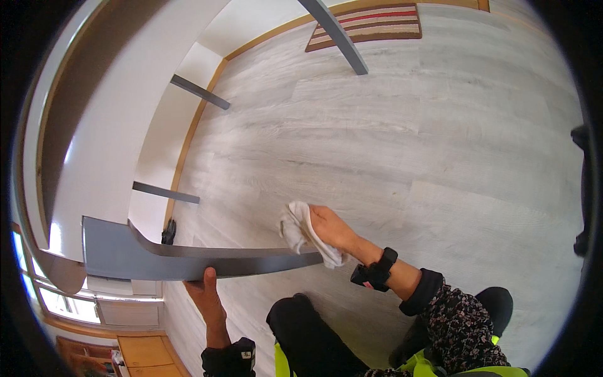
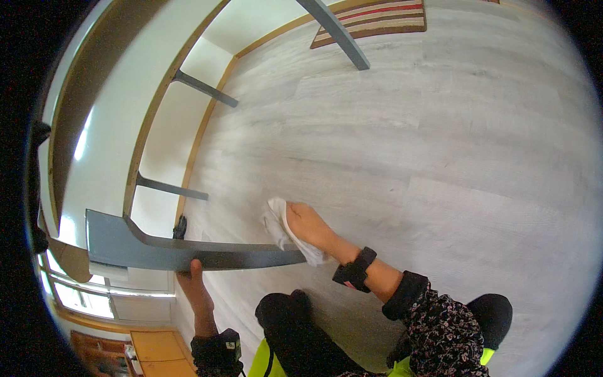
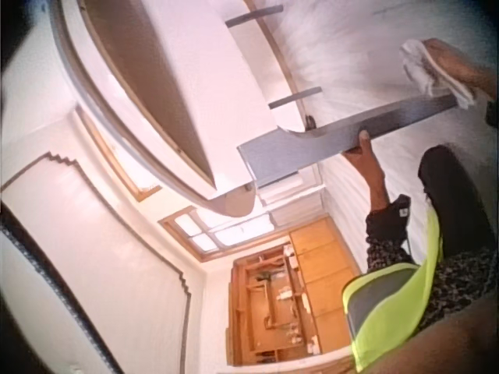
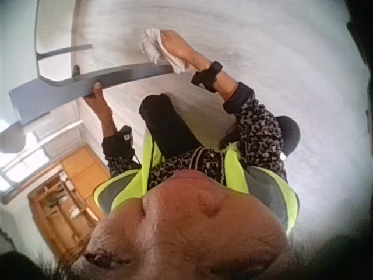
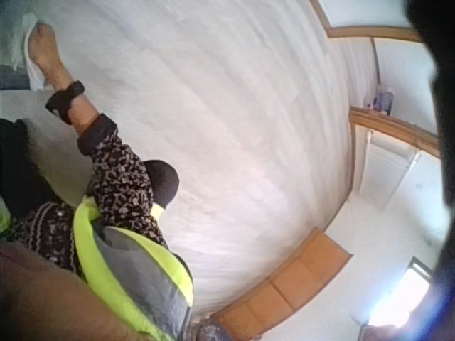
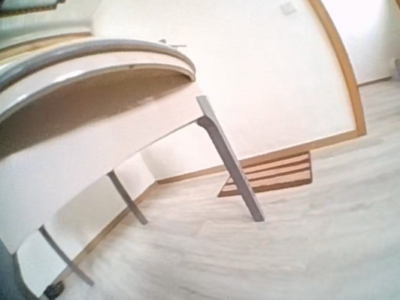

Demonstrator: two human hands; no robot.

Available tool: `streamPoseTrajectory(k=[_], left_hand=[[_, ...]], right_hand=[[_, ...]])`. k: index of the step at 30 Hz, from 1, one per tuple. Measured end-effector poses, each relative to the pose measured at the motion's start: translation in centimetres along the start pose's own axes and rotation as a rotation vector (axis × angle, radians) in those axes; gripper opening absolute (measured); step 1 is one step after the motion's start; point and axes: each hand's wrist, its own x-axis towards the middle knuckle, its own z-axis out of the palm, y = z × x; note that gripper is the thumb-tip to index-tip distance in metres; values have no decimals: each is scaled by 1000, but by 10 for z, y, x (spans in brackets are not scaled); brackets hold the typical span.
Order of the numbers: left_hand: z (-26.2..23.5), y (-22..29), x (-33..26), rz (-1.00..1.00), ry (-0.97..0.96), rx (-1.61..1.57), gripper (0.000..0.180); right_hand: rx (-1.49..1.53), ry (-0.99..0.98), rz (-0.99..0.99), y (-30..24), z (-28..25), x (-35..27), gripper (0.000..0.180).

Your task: The person kneels and wipes the grey metal legs of a white table with a white cloth. They clean each leg in turn, moving around the table to reach different sides.

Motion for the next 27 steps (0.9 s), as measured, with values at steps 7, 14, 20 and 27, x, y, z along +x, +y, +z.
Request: streamPoseTrajectory(k=[7, 14, 20, 27], left_hand=[[-37, -37, 6, -27, 3, -26, 70], [-55, -93, 35, -29, -13, -44, 65], [-66, -129, 48, -36, 10, -86, 66], [-38, -126, 10, -771, -190, -80, 62]], right_hand=[[99, 77, -84, -58, -3, -19, 40], [14, 44, -177, -76, 3, -12, 37], [-86, 150, -247, -88, -2, -7, 35], [-162, 278, -495, -110, -17, -5, 33]])
